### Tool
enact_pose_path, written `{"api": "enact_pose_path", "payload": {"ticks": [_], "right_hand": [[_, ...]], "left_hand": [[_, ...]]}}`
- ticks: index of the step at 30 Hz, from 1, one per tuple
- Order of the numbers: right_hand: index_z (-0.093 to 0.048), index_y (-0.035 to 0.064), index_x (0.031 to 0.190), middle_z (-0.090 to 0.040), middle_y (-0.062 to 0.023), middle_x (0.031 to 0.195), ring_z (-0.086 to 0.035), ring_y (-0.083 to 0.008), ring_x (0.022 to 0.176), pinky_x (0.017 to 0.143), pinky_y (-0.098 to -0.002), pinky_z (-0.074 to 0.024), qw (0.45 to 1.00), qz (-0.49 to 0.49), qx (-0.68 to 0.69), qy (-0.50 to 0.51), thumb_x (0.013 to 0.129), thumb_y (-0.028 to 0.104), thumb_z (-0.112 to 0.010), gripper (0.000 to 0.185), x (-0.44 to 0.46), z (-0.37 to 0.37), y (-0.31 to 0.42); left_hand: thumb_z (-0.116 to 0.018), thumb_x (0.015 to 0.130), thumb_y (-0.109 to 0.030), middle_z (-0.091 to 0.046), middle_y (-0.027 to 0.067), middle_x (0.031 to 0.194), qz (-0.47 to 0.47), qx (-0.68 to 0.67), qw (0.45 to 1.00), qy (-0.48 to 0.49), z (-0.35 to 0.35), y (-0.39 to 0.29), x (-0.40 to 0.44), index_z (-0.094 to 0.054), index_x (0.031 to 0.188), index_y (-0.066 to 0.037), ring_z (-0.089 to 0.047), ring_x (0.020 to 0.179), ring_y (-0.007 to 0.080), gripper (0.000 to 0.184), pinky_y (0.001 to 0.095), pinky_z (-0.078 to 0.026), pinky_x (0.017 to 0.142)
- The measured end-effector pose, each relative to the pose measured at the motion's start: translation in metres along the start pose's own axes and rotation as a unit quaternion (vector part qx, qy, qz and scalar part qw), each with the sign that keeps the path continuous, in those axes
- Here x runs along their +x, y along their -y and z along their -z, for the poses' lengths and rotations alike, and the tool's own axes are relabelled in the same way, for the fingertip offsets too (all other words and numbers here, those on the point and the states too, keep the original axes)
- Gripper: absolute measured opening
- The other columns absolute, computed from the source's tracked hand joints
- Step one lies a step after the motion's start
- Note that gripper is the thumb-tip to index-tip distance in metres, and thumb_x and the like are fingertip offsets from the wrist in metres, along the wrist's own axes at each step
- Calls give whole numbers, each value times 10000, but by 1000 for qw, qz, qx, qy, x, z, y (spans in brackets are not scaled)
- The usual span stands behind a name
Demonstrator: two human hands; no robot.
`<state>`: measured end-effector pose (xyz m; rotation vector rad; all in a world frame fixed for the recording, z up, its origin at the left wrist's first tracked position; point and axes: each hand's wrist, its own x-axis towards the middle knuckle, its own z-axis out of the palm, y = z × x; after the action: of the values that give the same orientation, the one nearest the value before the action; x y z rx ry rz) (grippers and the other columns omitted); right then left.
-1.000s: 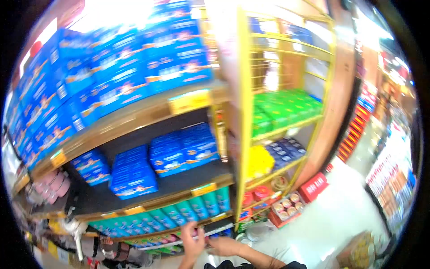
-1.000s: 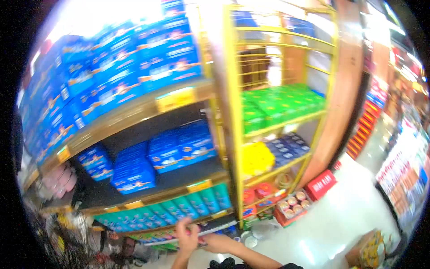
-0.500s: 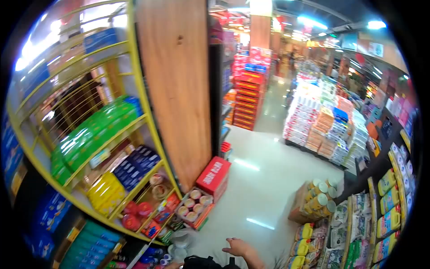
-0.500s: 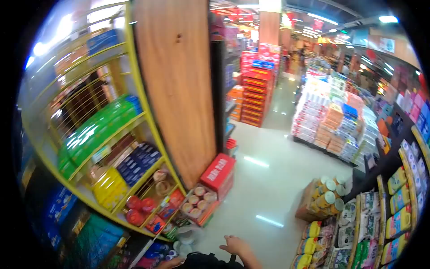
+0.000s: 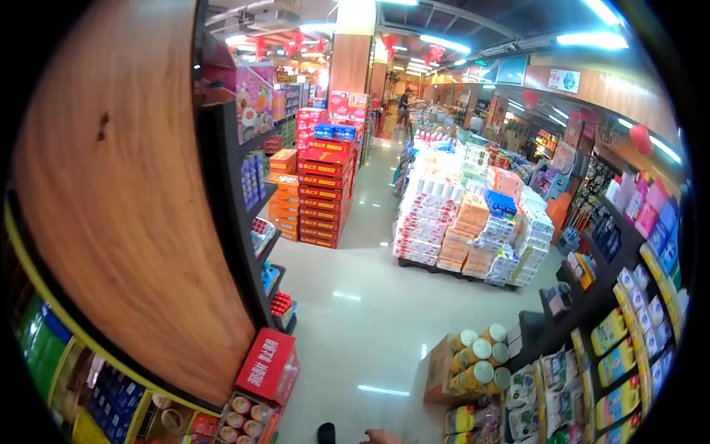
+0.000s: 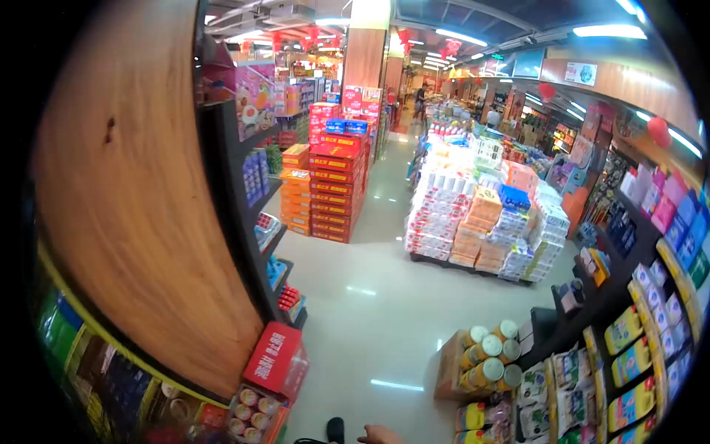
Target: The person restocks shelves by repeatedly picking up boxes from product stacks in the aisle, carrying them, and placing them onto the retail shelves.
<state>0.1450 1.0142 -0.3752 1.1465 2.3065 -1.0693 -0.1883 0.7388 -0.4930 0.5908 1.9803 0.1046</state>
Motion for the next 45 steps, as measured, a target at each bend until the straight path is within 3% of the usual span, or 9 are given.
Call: {"api": "enact_pose_path", "payload": {"ticks": [1,8,13,19,25,29,36,41,45], "right_hand": [[-500,7,1390,-516,-254,1391,-493,-403,1286,1076,-459,-404,995,-20,-18,93,805,526,-708,810,17,21,-9],[-526,1,1357,-531,-263,1368,-499,-387,1283,1083,-443,-399,994,-53,66,-69,814,490,-712,755,120,90,-101],[-493,19,1402,-525,-242,1388,-489,-378,1301,1109,-431,-372,992,-110,50,29,842,509,-676,767,187,200,-95],[-533,9,1315,-577,-242,1305,-549,-394,1205,999,-463,-449,999,-11,-4,45,858,501,-650,682,320,342,-110],[-558,9,1296,-632,-227,1222,-592,-391,1142,964,-459,-485,991,66,-113,24,865,490,-636,650,444,510,-74],[-559,8,1303,-643,-216,1209,-599,-387,1133,966,-451,-487,984,147,-91,-43,870,478,-640,644,537,570,-46],[-555,5,1307,-642,-234,1202,-592,-399,1142,976,-438,-479,980,130,-140,49,844,523,-664,703,673,623,-16],[-498,23,1398,-532,-233,1385,-498,-369,1297,1105,-423,-379,993,45,11,106,838,519,-683,770,729,684,-3],[-527,1,1335,-609,-264,1249,-570,-410,1185,995,-466,-468,990,8,-132,56,824,549,-653,759,803,731,4]], "left_hand": [[-539,888,-336,-655,249,1146,-28,11,1000,-8,12,-28,25,-602,1244,7,-613,1110,400,498,455,-461,986],[-603,886,-374,-687,206,1113,-235,-104,962,-87,122,-289,171,-681,1100,0,-651,1065,319,437,394,-500,925],[-638,871,-385,-701,157,1090,-277,-130,942,-138,199,-439,193,-678,1123,-45,-661,1037,286,424,368,-510,904],[-553,872,-378,-667,222,1142,-136,-5,985,-104,192,-397,298,-630,1231,-52,-644,1034,399,491,461,-502,907],[-556,867,-379,-667,225,1142,103,-98,989,-37,223,-398,288,-636,1222,-50,-642,1037,404,491,467,-500,910],[-558,863,-379,-666,227,1142,112,-167,978,-56,256,-441,314,-640,1216,-48,-640,1039,408,490,470,-498,912],[-560,858,-379,-666,230,1141,83,-188,977,-55,353,-528,425,-647,1206,-45,-637,1042,414,490,477,-496,915],[-563,853,-379,-665,232,1141,-72,-104,982,-140,453,-589,548,-652,1198,-42,-635,1044,418,490,481,-494,917],[-580,846,-381,-694,199,1093,-57,-102,970,-212,558,-671,620,-712,1053,-36,-636,1066,376,423,456,-496,926]]}}
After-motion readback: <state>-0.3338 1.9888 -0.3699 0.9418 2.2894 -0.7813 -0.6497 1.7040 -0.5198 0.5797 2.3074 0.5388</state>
